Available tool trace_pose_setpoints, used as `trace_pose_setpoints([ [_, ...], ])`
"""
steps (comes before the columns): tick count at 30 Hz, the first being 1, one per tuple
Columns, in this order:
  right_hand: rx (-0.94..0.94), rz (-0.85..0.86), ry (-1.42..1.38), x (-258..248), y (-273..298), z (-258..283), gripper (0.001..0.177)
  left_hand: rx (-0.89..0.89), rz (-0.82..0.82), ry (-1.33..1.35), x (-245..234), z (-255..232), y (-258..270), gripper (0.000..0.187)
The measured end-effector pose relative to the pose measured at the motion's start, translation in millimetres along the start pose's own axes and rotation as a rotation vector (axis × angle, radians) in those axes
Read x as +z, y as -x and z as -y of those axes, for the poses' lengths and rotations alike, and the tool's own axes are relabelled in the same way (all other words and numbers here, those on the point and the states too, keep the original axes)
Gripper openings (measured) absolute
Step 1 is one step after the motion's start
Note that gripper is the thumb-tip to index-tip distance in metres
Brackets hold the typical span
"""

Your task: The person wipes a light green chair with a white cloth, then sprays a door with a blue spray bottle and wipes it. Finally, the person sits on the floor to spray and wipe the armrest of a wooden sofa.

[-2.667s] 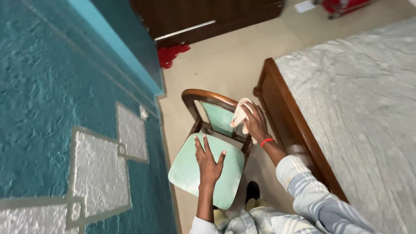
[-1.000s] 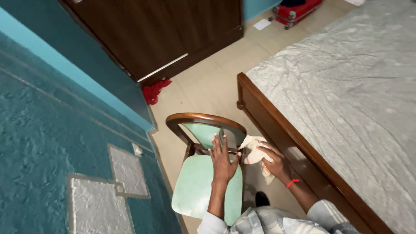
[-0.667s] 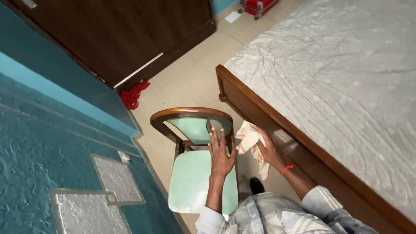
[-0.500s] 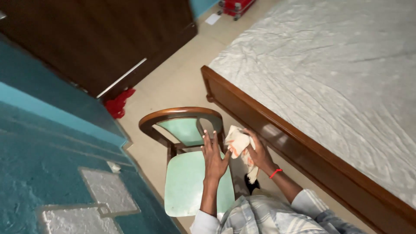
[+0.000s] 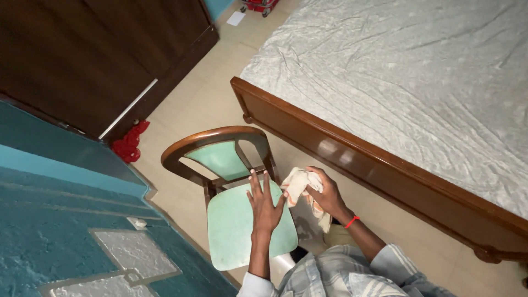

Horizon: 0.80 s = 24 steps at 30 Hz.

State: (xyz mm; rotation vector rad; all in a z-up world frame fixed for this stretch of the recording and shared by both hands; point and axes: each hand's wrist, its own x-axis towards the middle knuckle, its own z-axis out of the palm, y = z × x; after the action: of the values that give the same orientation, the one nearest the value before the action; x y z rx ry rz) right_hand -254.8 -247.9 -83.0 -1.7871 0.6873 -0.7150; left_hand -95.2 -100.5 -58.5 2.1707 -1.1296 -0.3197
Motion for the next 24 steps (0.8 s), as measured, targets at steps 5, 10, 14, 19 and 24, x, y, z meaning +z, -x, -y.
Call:
trace_pose_setpoints([
  [5, 0.006, -0.035, 0.041, -9.1, 0.1, 13.3, 0.057, -0.083, -0.017, -0.039, -4.7, 6.0, 5.5, 0.092],
  [10, 0.023, 0.049, 0.156, -20.7, -8.6, 19.1, 0.072, -0.143, -0.011, -0.069, 1.3, 9.5, 6.3, 0.092],
  [14, -0.048, 0.069, 0.129, -24.5, -20.9, 3.8, 0.07, -0.157, 0.004, -0.037, 11.3, 7.5, 5.3, 0.091],
  [19, -0.175, 0.138, 0.086, -28.2, -26.7, -5.3, 0.049, -0.218, 0.061, -0.084, 18.4, 5.5, 8.3, 0.09],
  [24, -0.184, 0.257, -0.003, -30.7, -31.1, -0.8, 0.05, -0.221, 0.091, 0.013, 27.1, 6.9, 10.8, 0.092],
])
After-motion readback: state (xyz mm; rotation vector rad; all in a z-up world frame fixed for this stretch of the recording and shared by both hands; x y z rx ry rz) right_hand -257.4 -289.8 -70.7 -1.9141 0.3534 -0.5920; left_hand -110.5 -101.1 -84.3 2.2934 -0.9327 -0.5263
